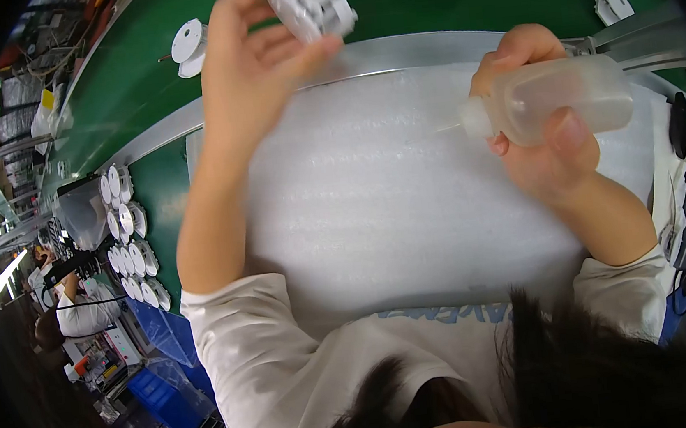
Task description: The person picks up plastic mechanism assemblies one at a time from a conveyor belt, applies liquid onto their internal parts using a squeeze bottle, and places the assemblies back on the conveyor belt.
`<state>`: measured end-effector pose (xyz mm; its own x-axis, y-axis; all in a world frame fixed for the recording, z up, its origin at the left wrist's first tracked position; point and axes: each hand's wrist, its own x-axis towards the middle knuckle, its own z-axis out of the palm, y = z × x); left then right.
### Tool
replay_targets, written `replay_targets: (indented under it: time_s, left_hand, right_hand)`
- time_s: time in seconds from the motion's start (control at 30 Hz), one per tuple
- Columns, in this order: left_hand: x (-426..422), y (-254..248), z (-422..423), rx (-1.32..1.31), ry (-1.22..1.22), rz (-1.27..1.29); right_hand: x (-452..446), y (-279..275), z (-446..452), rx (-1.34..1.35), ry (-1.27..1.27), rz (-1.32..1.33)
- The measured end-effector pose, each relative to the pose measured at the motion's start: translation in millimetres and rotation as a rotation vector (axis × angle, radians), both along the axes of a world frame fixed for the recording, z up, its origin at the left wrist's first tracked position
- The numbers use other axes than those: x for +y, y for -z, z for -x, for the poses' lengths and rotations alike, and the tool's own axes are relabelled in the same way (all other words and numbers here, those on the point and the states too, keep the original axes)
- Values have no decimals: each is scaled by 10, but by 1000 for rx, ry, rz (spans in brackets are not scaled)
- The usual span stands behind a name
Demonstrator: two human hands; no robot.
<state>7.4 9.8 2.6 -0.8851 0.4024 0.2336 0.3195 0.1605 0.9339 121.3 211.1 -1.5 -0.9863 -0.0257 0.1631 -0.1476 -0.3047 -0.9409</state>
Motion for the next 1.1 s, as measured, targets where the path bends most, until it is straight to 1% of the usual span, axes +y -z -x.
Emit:
replay_targets:
  time_s: [0.03,0.07,0.1,0.13,0.17,0.2,0.23,0.27,0.3,0.33,0.37,0.4,0.47,0.6,0.67,0.7,0.77,0.8,0.87,0.9,0.97,1.0,1.07,1.1]
  left_hand:
    - [-46,50,-165,-2,1,1]
    - [-71,107,-323,73,34,-90]
    - [-97,160,-424,148,67,-181]
    - [-140,209,-474,146,66,-181]
    - [-188,255,-508,473,93,-22]
    - [-211,277,-529,796,117,141]
    - [-187,283,-551,997,167,177]
    - [-215,311,-587,990,167,176]
    - [-244,322,-633,686,266,91]
    - [-240,302,-661,383,358,8]
    - [-211,248,-667,537,363,56]
    - [-174,194,-699,533,365,55]
    - [-144,143,-768,536,367,85]
    - [-141,190,-743,573,430,12]
    - [-108,129,-758,738,411,102]
    - [-104,146,-753,738,412,102]
    - [-103,191,-746,636,415,-19]
    - [-100,192,-747,636,415,-19]
    - [-98,190,-753,653,403,-1]
    - [-96,185,-757,653,403,0]
    - [-96,166,-772,595,408,-12]
    - [-105,154,-784,595,406,-12]
    - [-130,136,-801,489,424,-5]
    - [-129,139,-797,489,423,-5]
  right_hand:
    - [-14,-16,-7,64,27,26]
    - [-21,-24,-13,127,54,51]
    - [7,-15,-20,125,54,52]
    - [58,4,-27,280,-1,-2]
    - [81,18,-34,435,-56,-56]
    - [57,-23,-76,432,-57,-56]
    - [36,-79,-163,451,-92,-74]
    - [28,-123,-215,468,-129,-91]
    - [42,-139,-209,462,-130,-91]
    - [59,-146,-187,605,-144,-218]
    - [73,-158,-176,747,-157,-346]
    - [73,-188,-190,743,-156,-345]
    - [46,-242,-254,687,-93,-479]
    - [8,-210,-292,656,-39,-490]
    - [53,-215,-273,685,-75,-541]
    - [57,-207,-263,685,-74,-542]
    - [56,-183,-257,713,-78,-546]
    - [28,-177,-277,713,-78,-546]
    - [-51,-166,-330,672,44,-483]
    - [-50,-151,-326,672,43,-482]
    - [-37,-128,-309,762,83,-580]
    - [-31,-131,-307,763,81,-579]
    - [-20,-142,-302,817,85,-634]
    - [-15,-149,-302,818,83,-634]
